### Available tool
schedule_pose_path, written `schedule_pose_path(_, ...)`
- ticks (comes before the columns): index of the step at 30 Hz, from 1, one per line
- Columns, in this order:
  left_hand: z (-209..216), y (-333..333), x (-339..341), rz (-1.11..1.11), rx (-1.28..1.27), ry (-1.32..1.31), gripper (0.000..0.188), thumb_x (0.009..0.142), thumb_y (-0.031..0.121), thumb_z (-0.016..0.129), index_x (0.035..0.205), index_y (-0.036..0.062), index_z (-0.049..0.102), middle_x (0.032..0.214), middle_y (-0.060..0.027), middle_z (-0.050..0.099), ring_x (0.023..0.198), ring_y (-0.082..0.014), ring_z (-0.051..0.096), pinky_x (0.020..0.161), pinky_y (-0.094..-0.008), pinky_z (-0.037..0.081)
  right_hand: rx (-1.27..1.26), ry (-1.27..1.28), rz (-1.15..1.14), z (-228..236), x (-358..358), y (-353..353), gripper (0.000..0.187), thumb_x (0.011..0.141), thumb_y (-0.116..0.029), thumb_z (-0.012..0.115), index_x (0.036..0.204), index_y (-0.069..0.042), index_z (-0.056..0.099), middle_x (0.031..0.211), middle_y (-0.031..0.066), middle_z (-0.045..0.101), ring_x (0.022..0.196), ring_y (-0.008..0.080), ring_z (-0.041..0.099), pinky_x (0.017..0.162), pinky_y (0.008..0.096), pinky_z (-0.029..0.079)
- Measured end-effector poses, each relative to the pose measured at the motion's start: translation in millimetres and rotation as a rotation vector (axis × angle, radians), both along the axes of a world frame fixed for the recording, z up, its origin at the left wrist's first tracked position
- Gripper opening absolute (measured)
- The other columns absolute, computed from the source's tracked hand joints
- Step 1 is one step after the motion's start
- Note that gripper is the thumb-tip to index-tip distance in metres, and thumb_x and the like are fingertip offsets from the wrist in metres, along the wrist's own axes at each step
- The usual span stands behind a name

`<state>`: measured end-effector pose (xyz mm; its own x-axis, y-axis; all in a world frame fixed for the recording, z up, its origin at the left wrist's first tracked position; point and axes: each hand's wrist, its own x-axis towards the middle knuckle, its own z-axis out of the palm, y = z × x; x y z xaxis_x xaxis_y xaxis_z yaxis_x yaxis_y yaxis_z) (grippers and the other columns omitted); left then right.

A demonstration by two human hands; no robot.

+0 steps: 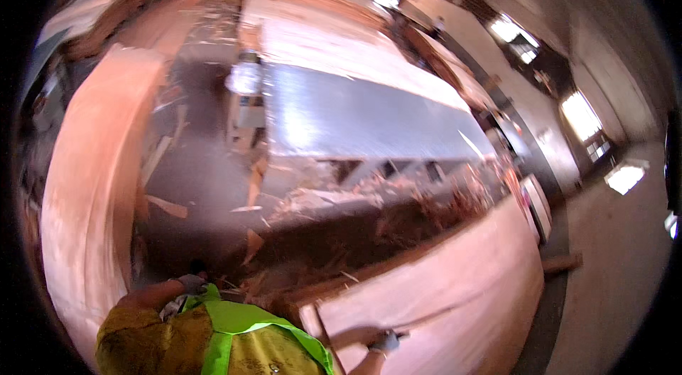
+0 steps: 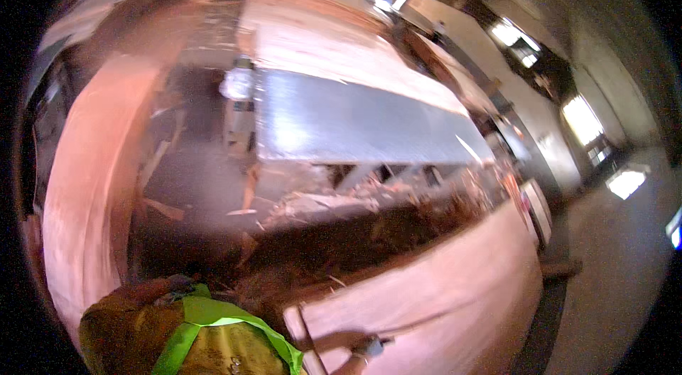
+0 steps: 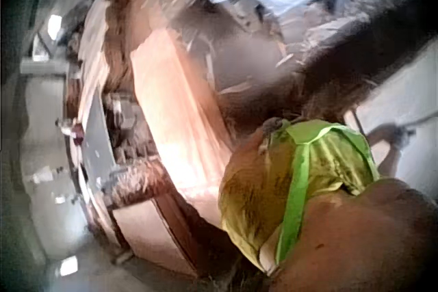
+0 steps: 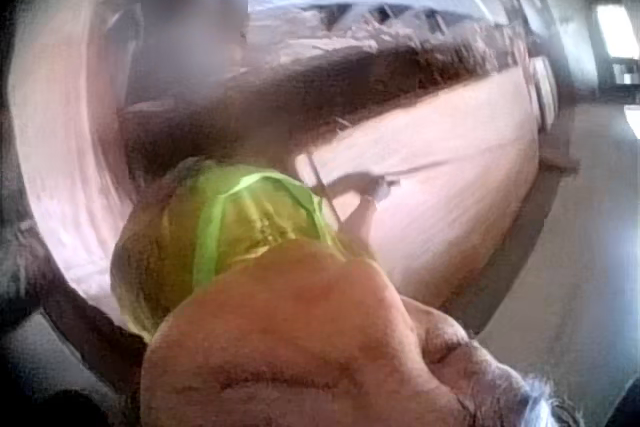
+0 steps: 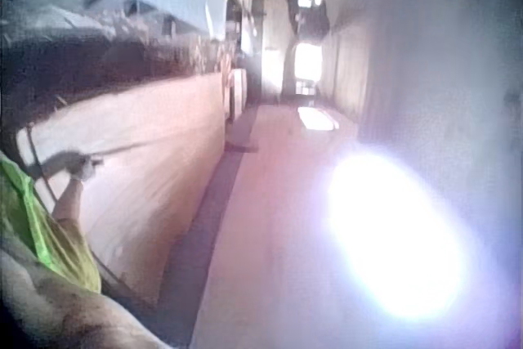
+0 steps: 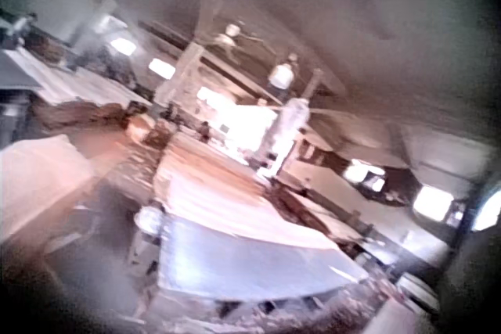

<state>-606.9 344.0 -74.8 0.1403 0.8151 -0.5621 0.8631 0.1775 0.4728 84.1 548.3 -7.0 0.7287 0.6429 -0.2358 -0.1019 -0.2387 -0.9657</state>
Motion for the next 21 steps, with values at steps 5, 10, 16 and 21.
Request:
schedule_pose_path(5, 9.6, -5.1, -134.6, 0.158, -0.213, 0.160, 0.038, 0.086, 0.038, 0.048, 0.104, 0.0105, 0.066, 0.106, -0.0148, 0.062, 0.090, -0.0322, 0.059, 0.076, -0.0471, 0.047, 0.012, -0.159, -0.080, 44.4, -167.3, 56.3, 0.032, 0.084, -0.027, 0.059, 0.112, -0.014, 0.057, 0.098, 0.0082, 0.062, 0.085, 0.0241, 0.057, 0.069, 0.0347, 0.048)
schedule_pose_path(10, -22.8, -39.7, -263.8, -0.036, 0.015, 0.349, 0.027, 0.086, 0.027, 0.048, 0.088, 0.0089, 0.068, 0.093, -0.0128, 0.063, 0.087, -0.0283, 0.060, 0.076, -0.0417, 0.050, 0.057, -0.179, 0.106, 99.1, -353.7, 158.0, 0.037, 0.085, -0.028, 0.058, 0.118, -0.013, 0.053, 0.105, 0.0100, 0.059, 0.089, 0.0258, 0.056, 0.071, 0.0364, 0.048)
schedule_pose_path(16, 95.9, 42.6, -341.2, 0.629, 0.141, -0.162, 0.031, 0.090, 0.030, 0.043, 0.110, 0.0151, 0.061, 0.120, -0.0064, 0.052, 0.113, -0.0284, 0.049, 0.092, -0.0376, 0.044, 0.090, -0.152, 0.227, 129.0, -502.4, 225.7, 0.043, 0.086, -0.028, 0.058, 0.125, -0.012, 0.048, 0.113, 0.0121, 0.056, 0.094, 0.0278, 0.055, 0.073, 0.0386, 0.047)
schedule_pose_path(21, 90.2, 118.4, -361.1, -0.373, 0.460, 0.770, 0.042, 0.091, 0.034, 0.044, 0.128, 0.0148, 0.049, 0.137, -0.0067, 0.042, 0.125, -0.0208, 0.040, 0.090, -0.0373, 0.044, 0.122, -0.095, 0.369, 139.7, -627.8, 280.6, 0.049, 0.087, -0.028, 0.057, 0.131, -0.011, 0.043, 0.119, 0.0139, 0.053, 0.098, 0.0295, 0.054, 0.075, 0.0403, 0.047)
